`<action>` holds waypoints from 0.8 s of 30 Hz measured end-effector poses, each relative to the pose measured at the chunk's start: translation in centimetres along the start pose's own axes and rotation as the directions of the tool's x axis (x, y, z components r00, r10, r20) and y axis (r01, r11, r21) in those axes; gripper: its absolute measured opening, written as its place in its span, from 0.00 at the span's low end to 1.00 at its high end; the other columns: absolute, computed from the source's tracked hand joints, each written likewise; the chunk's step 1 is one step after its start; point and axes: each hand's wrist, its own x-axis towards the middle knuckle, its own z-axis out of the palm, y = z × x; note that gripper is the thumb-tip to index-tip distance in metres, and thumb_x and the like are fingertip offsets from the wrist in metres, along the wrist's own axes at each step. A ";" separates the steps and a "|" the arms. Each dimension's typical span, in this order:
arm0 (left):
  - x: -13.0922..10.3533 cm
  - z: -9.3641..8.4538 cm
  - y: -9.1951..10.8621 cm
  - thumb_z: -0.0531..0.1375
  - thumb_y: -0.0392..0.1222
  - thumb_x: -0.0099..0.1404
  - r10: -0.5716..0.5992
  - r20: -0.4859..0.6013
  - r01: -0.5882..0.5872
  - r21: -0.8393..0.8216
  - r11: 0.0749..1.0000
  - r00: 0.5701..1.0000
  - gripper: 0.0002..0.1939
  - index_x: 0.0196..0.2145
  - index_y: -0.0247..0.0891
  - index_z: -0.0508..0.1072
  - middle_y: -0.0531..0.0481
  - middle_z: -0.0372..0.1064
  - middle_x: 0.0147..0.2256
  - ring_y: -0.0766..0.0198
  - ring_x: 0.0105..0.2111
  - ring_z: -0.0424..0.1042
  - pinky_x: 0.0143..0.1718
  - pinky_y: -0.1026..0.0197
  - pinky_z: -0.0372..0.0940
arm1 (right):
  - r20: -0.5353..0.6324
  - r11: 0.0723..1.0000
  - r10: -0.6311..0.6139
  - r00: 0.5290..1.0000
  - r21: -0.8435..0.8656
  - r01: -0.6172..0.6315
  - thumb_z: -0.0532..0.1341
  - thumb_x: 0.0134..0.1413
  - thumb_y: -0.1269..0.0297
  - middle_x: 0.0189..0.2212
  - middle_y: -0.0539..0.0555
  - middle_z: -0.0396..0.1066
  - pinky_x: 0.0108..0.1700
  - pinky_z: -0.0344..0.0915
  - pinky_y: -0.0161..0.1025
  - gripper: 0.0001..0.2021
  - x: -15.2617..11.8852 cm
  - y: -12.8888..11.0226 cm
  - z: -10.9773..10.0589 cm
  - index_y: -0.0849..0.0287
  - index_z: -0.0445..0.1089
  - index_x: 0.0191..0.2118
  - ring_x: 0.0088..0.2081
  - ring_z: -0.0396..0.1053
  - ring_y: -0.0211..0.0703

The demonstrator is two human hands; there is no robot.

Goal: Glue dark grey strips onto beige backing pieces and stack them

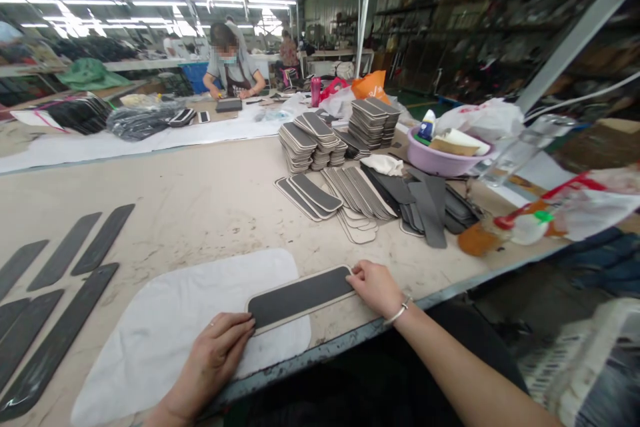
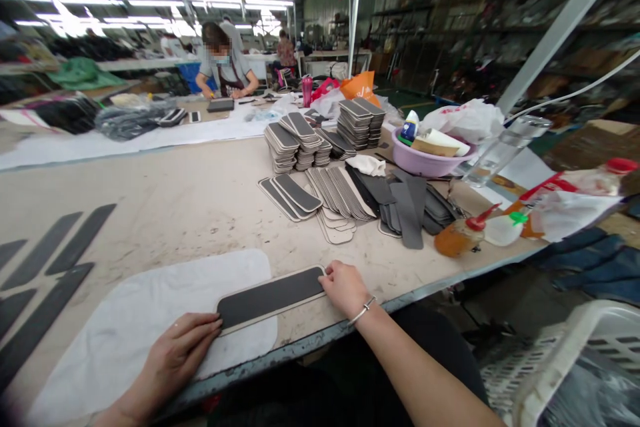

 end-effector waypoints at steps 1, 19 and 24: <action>0.0 0.0 0.0 0.55 0.36 0.62 -0.004 0.004 0.004 -0.005 1.000 1.000 0.11 0.42 0.42 0.73 0.46 0.70 0.40 0.61 0.40 0.70 0.41 0.59 0.68 | -0.001 1.000 -0.002 1.000 -0.004 0.002 0.59 0.49 0.64 0.25 0.51 0.74 0.34 0.60 0.33 0.06 0.0 0.0 0.0 0.60 0.69 0.33 0.31 0.70 0.40; 0.5 -0.6 1.3 0.53 0.35 0.63 -0.056 0.048 0.059 -0.054 0.997 0.997 0.10 0.37 0.40 0.73 0.46 0.69 0.38 0.63 0.38 0.67 0.41 0.59 0.65 | 0.010 0.959 -0.132 0.991 -0.251 0.130 0.53 0.56 0.62 0.26 0.52 0.72 0.34 0.59 0.34 0.09 -0.3 0.1 -0.4 0.58 0.69 0.33 0.30 0.70 0.41; 0.4 -0.6 1.5 0.52 0.35 0.64 -0.080 0.048 0.083 -0.059 0.995 0.996 0.10 0.35 0.39 0.73 0.46 0.69 0.37 0.63 0.38 0.66 0.42 0.58 0.64 | -0.079 0.898 -0.257 0.963 -0.387 0.208 0.49 0.59 0.60 0.40 0.61 0.70 0.44 0.62 0.42 0.17 -1.5 -1.9 -0.9 0.63 0.67 0.47 0.42 0.68 0.49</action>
